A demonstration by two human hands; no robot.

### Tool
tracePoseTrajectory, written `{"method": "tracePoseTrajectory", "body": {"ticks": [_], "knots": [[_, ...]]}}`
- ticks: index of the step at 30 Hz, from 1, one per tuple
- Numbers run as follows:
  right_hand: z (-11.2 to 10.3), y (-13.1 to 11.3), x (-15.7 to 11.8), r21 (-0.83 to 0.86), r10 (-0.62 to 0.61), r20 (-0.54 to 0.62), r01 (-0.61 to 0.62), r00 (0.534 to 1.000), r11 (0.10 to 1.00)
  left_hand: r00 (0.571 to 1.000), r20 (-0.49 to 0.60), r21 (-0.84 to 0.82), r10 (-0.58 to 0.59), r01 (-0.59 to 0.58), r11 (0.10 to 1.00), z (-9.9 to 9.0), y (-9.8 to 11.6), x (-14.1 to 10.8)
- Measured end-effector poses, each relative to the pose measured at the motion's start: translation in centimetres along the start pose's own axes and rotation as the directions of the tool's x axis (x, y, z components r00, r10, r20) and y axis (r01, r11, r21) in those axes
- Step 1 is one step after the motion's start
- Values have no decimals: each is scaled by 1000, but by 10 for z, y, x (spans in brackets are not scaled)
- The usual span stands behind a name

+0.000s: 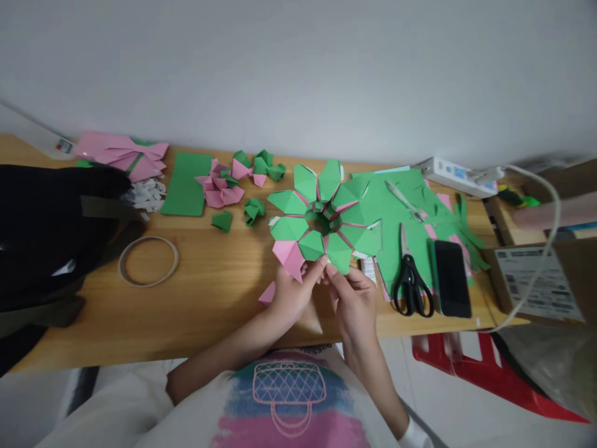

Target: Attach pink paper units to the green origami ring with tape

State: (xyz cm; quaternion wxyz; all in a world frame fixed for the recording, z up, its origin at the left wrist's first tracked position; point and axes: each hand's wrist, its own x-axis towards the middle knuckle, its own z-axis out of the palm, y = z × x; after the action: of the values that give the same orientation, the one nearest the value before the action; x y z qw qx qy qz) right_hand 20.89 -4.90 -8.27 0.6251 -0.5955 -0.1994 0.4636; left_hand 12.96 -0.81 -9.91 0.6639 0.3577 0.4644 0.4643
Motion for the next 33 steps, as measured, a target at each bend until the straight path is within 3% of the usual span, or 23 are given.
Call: {"method": "tracePoseTrajectory", "body": {"ticks": [10, 14, 18, 21, 22, 24, 27, 29, 30, 33], "knots": [[-5, 5, 2, -133, -59, 101, 72, 993, 988, 996, 57, -143, -75, 83, 986, 0, 2, 5], [-6, 5, 4, -169, -90, 171, 119, 981, 978, 982, 157, -165, -101, 127, 978, -8, 5, 2], [-17, 9, 6, -266, -129, 259, 200, 957, 943, 956, 262, -120, -133, 169, 978, -38, 14, -13], [-29, 14, 10, -361, -182, 256, 268, 949, 893, 893, 391, -20, -223, 250, 968, -76, 26, -27], [-33, 16, 11, -392, -194, 254, 284, 948, 875, 875, 431, 43, -220, 223, 974, -89, 31, -30], [-35, 19, 11, -443, -198, 267, 302, 943, 844, 863, 487, 177, -133, 52, 983, -113, 45, -34], [-25, 23, 3, -489, -164, 321, 312, 933, 815, 831, 502, 231, 240, -396, 889, -141, 67, -31], [-12, 28, -8, -504, -142, 357, 318, 923, 803, 851, 399, 283, 343, -470, 836, -154, 76, -25], [-7, 31, -14, -508, -135, 369, 321, 920, 799, 828, 309, 353, 468, -557, 752, -159, 79, -23], [-6, 37, -22, -515, -165, 310, 311, 936, 799, 822, 327, 502, 466, -569, 651, -170, 78, -25]]}}
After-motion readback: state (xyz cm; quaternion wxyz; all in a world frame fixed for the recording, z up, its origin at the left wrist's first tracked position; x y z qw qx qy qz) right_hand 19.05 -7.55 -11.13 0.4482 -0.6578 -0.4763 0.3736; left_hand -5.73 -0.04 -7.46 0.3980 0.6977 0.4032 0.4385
